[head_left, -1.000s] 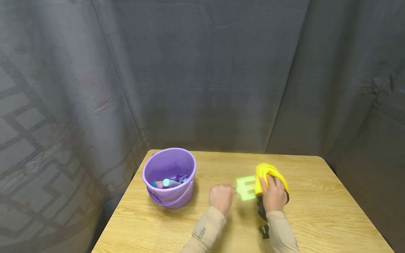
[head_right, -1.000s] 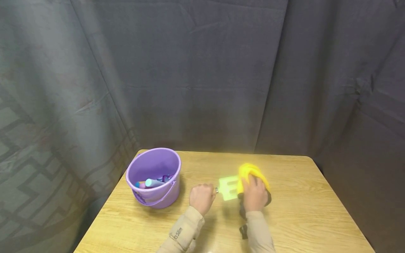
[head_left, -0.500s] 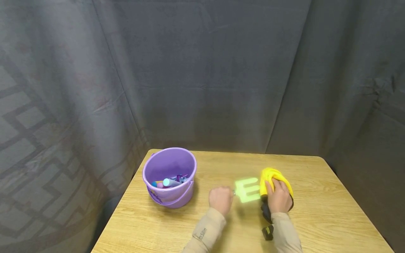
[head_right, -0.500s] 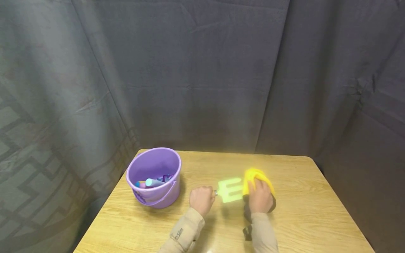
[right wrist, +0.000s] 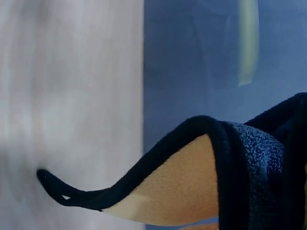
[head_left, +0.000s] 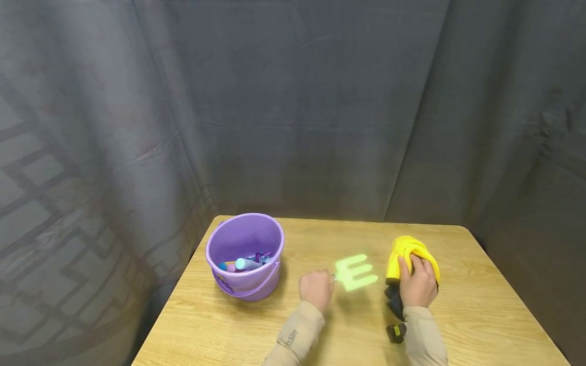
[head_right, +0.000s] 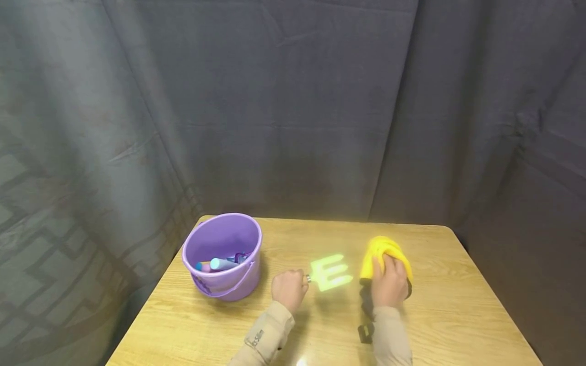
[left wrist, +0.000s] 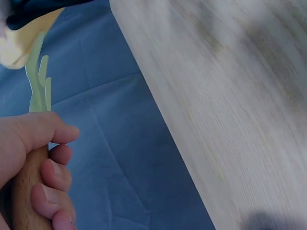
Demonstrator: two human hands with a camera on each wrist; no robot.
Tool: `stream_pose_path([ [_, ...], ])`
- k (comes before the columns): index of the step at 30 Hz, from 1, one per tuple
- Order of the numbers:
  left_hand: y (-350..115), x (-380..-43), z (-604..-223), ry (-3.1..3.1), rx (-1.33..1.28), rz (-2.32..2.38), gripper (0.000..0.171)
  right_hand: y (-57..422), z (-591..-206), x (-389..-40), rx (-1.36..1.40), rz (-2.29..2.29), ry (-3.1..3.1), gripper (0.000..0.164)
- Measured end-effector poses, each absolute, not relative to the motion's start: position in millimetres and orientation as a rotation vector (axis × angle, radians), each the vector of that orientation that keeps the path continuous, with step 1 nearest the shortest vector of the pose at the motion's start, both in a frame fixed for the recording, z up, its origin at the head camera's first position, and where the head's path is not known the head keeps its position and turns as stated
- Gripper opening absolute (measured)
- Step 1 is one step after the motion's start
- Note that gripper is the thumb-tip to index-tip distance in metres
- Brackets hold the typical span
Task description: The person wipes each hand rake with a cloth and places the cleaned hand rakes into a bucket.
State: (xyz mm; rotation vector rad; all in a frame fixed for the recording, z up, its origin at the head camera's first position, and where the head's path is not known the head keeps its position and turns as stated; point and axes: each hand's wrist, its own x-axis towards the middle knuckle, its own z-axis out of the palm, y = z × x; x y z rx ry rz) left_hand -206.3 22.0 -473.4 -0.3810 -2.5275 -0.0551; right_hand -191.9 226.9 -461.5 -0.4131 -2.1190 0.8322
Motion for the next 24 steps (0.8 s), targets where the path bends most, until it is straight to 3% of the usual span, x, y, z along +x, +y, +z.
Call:
stream_pose_path([
  [9, 23.7, -206.0, -475.9, -2.545, -0.384, -0.027, 0.030, 202.5, -445.0, -187.9, -0.012, 0.639, -1.906, 0.029],
  [15, 26.0, -206.0, -474.9, -2.521, -0.394, -0.101, 0.029, 184.3, -443.9, -189.5, 0.218, 0.503, -1.869, 0.048],
  [24, 27.9, -206.3, -469.7, -2.504, -0.423, -0.116, 0.031, 166.5, -455.7, -188.5, 0.380, 0.415, -1.966, 0.048],
])
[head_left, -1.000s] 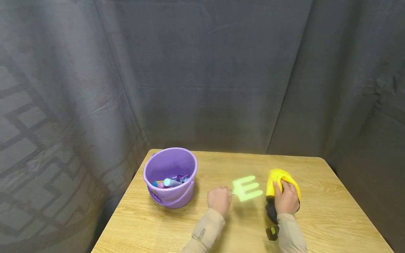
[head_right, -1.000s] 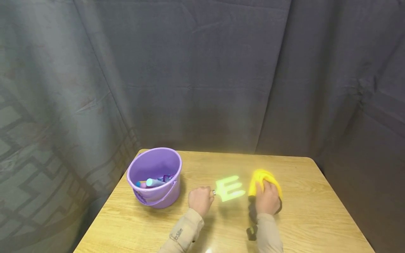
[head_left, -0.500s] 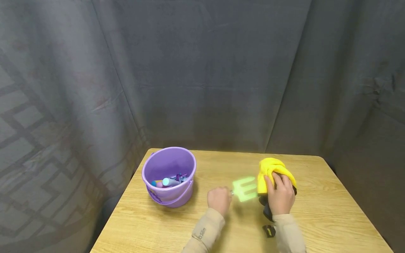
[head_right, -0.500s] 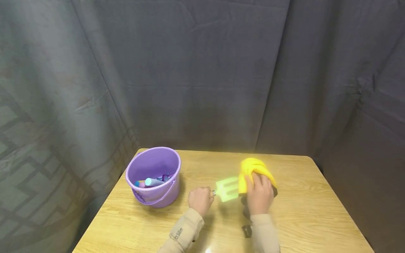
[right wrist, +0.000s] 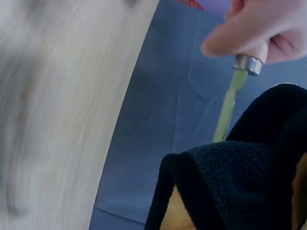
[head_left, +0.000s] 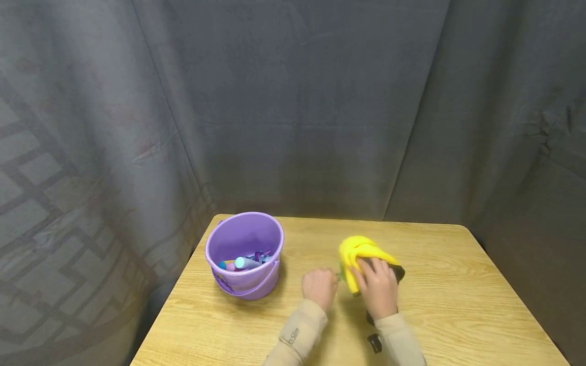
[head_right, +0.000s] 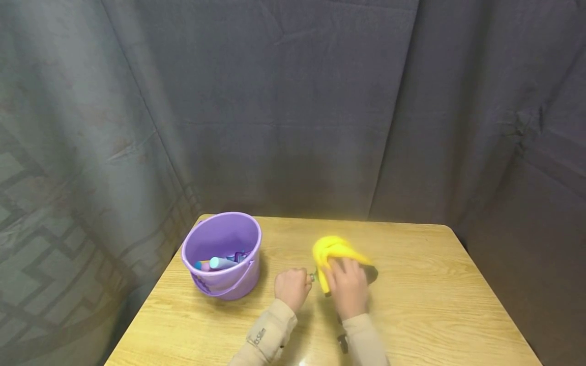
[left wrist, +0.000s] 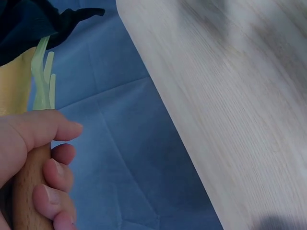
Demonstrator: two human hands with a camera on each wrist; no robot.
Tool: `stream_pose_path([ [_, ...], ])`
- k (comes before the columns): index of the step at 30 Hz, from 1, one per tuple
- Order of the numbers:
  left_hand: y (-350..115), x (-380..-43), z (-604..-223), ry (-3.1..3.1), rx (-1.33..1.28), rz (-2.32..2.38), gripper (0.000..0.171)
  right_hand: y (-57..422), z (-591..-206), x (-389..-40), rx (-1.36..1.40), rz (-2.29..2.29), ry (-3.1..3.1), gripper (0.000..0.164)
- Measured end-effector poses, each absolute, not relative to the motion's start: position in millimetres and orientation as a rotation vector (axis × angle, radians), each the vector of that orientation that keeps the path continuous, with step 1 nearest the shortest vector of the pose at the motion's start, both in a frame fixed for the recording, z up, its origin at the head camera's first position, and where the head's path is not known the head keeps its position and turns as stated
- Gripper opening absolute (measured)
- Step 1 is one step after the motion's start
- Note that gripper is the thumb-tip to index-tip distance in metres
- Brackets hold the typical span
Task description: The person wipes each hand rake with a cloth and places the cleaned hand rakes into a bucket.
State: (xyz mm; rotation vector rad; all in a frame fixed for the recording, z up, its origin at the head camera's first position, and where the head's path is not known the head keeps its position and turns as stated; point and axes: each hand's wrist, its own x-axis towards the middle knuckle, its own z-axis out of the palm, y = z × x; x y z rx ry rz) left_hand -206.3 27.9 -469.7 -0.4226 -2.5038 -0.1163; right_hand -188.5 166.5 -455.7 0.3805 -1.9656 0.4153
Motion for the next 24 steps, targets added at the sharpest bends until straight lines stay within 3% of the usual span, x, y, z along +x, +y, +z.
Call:
stream_pose_path([
  [9, 29.2, -205.5, -466.8, -2.484, -0.411, -0.067, 0.025, 157.7, -462.3, -187.2, 0.480, 0.366, -1.988, 0.039],
  [20, 29.6, -203.6, -463.8, -2.483, -0.405, 0.001, 0.034, 155.2, -469.3, -188.9, 0.492, 0.321, -2.043, 0.050],
  [24, 29.6, -201.5, -462.0, -2.496, -0.420, 0.017, 0.031, 155.1, -470.5, -188.0, 0.455, 0.319, -2.056, 0.046],
])
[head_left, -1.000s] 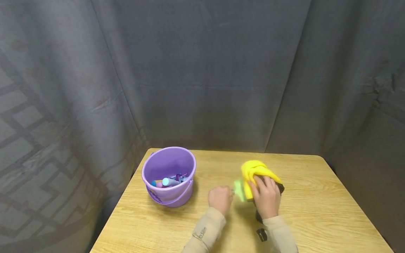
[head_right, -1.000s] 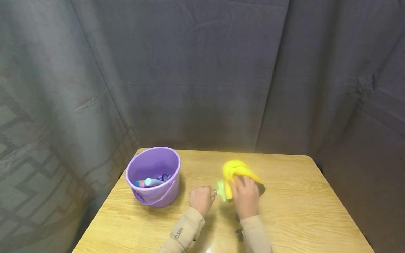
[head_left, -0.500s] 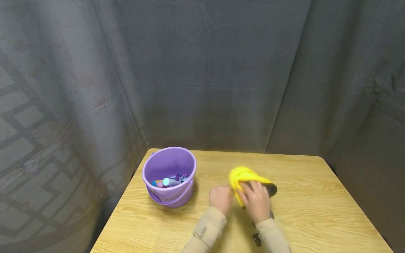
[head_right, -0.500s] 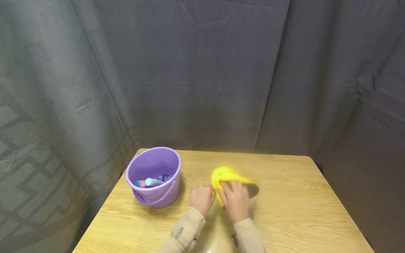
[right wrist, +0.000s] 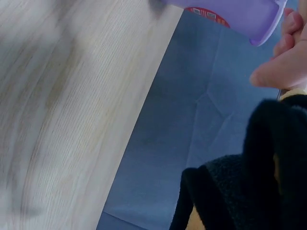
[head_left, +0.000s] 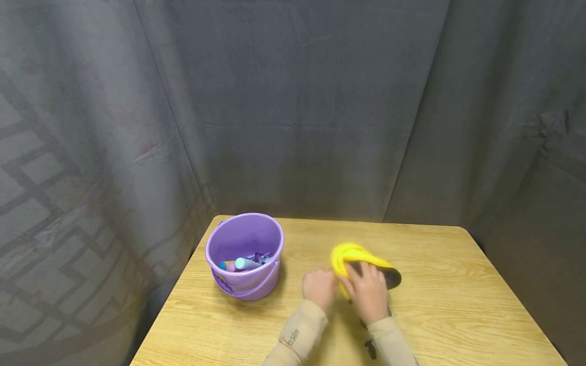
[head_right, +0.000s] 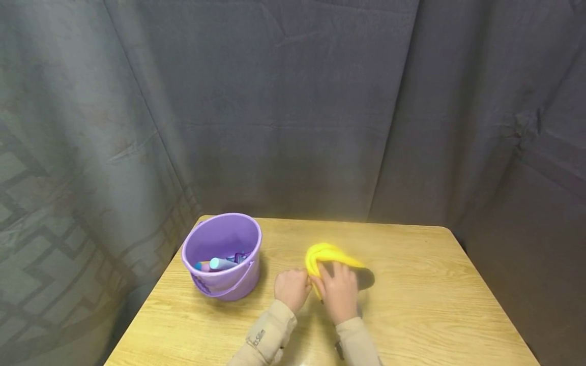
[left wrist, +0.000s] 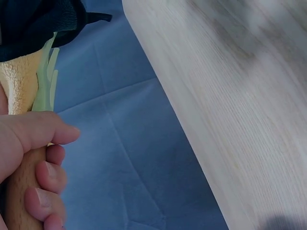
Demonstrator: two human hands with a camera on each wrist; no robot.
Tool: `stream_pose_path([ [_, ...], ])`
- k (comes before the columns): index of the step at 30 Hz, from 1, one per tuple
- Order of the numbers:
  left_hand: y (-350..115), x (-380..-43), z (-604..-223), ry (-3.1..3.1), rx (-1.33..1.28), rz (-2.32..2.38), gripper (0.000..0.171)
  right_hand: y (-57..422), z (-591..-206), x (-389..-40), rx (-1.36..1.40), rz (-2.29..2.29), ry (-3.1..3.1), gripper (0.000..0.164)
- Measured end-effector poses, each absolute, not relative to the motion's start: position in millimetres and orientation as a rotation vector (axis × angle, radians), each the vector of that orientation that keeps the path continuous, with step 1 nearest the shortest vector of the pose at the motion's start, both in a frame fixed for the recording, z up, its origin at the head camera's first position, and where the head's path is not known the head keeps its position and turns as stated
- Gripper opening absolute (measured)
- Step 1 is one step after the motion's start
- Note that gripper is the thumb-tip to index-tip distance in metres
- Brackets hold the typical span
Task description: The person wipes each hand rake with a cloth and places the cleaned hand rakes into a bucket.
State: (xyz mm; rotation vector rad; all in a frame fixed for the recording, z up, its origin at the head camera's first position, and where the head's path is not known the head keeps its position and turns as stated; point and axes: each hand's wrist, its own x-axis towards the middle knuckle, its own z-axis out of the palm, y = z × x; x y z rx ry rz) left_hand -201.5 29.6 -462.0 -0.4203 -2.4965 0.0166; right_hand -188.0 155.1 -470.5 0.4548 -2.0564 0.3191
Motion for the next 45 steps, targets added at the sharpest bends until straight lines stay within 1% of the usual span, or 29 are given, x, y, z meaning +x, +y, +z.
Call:
stream_pose_path([
  [3, 29.9, -200.6, -461.7, -2.497, -0.440, 0.010, 0.029, 156.3, -470.7, -187.6, 0.431, 0.328, -2.059, 0.045],
  [8, 30.8, -200.7, -463.1, -2.468, -0.480, -0.021, 0.022, 158.6, -471.4, -187.2, 0.398, 0.342, -2.062, 0.048],
  [17, 30.7, -200.0, -464.6, -2.426, -0.495, 0.017, 0.028, 167.8, -473.7, -191.5, 0.298, 0.334, -2.049, 0.053],
  [24, 28.7, -198.5, -463.2, -2.392, -0.476, 0.058, 0.026, 187.7, -477.4, -194.2, 0.161, 0.390, -2.078, 0.039],
  [31, 26.4, -199.4, -469.3, -2.425, -0.497, 0.047, 0.034, 193.3, -485.2, -191.3, 0.055, 0.474, -2.151, 0.040],
  [41, 24.2, -199.7, -468.9, -2.378, -0.502, 0.007, 0.029, 198.1, -486.3, -191.0, -0.089, 0.633, -2.169, 0.035],
  [45, 24.0, -199.9, -467.7, -2.391, -0.485, 0.016, 0.031, 200.8, -492.7, -193.6, -0.099, 0.700, -2.059, 0.032],
])
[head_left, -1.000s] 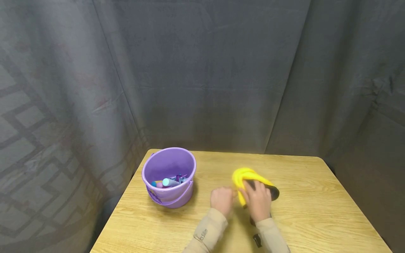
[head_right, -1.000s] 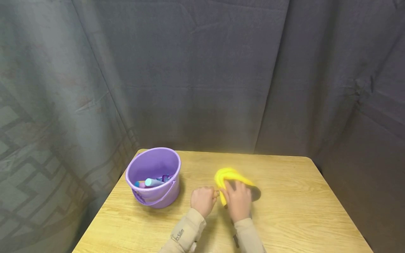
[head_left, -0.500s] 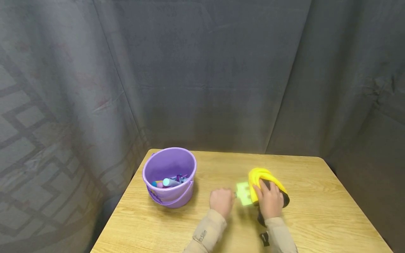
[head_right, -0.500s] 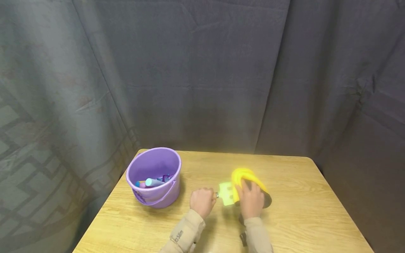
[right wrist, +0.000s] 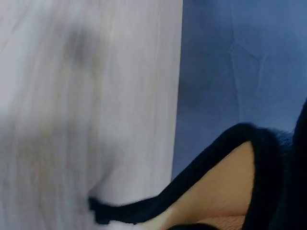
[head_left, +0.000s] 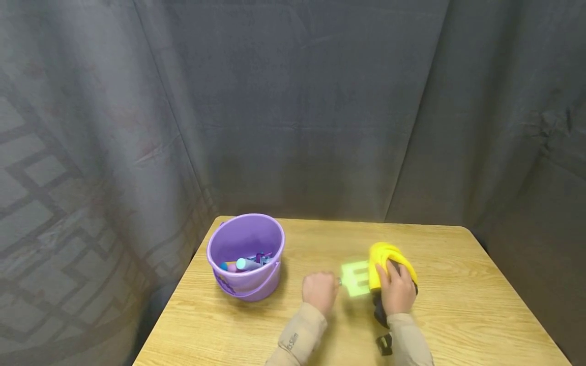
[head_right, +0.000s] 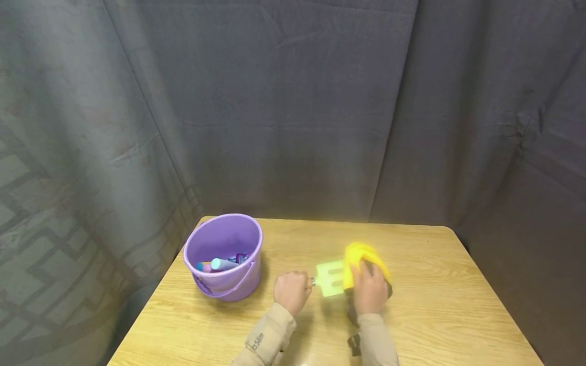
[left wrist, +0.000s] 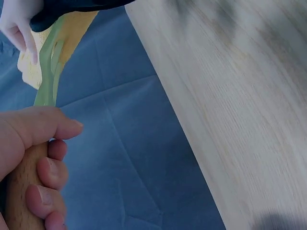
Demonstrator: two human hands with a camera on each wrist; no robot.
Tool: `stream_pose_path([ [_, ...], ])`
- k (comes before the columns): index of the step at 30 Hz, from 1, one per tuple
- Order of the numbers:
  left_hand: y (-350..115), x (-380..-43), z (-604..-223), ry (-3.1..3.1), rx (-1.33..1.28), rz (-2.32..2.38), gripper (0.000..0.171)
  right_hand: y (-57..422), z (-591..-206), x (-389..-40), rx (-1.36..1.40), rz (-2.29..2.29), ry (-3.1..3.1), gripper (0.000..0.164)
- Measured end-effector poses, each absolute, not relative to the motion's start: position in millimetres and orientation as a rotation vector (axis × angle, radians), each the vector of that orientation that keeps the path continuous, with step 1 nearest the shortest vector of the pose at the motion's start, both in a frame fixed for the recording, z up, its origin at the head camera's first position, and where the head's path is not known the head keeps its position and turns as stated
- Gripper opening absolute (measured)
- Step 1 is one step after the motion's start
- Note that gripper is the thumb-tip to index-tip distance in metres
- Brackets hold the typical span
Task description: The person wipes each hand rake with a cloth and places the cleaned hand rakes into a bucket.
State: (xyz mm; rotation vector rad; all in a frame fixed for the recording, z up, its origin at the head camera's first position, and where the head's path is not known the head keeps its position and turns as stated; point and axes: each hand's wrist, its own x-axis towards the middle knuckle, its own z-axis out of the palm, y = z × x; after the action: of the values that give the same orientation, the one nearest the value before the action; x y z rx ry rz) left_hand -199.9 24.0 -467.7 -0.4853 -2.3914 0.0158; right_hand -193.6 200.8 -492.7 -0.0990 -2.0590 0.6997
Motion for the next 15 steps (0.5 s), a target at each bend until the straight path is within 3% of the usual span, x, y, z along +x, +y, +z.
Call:
stream_pose_path([
  [15, 22.3, -199.3, -462.7, -2.408, -0.451, -0.016, 0.034, 213.0, -502.2, -191.7, -0.322, 0.918, -2.038, 0.032],
])
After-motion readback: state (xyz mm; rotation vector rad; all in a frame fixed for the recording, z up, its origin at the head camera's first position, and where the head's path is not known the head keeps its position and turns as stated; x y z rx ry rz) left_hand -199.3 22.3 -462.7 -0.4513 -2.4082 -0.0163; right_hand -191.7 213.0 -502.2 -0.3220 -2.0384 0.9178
